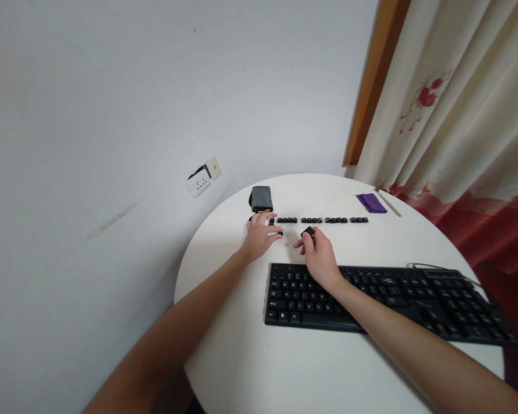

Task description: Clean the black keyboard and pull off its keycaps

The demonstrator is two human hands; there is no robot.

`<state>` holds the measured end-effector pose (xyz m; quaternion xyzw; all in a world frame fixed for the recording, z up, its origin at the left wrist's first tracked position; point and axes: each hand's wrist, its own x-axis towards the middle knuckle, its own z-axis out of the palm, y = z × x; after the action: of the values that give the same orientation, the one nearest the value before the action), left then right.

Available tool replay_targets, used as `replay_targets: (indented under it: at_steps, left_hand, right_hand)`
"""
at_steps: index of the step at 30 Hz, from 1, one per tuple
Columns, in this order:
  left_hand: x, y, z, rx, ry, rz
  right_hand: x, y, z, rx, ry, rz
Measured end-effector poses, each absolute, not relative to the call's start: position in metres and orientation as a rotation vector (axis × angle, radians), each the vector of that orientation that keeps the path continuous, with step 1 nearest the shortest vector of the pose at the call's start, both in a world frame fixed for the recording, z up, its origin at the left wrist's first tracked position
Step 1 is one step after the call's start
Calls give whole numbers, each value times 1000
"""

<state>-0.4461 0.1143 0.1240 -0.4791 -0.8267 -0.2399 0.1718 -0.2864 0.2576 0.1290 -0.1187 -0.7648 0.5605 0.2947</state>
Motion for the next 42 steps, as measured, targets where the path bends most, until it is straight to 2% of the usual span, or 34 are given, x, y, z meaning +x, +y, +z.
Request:
replay_targets:
  at_steps: [11,23,42]
  left_hand:
    - [-446,114,122,-1317,-2394,-532]
    - [-436,117,130,-913,-2561,-608]
    - [-453,125,118,-700,-2620,-740]
  right_hand:
    - [-287,257,129,-325,-2034,1540]
    - [-287,256,131,-326,-2054,1541]
    - [-285,255,132,-306,-2096,1517]
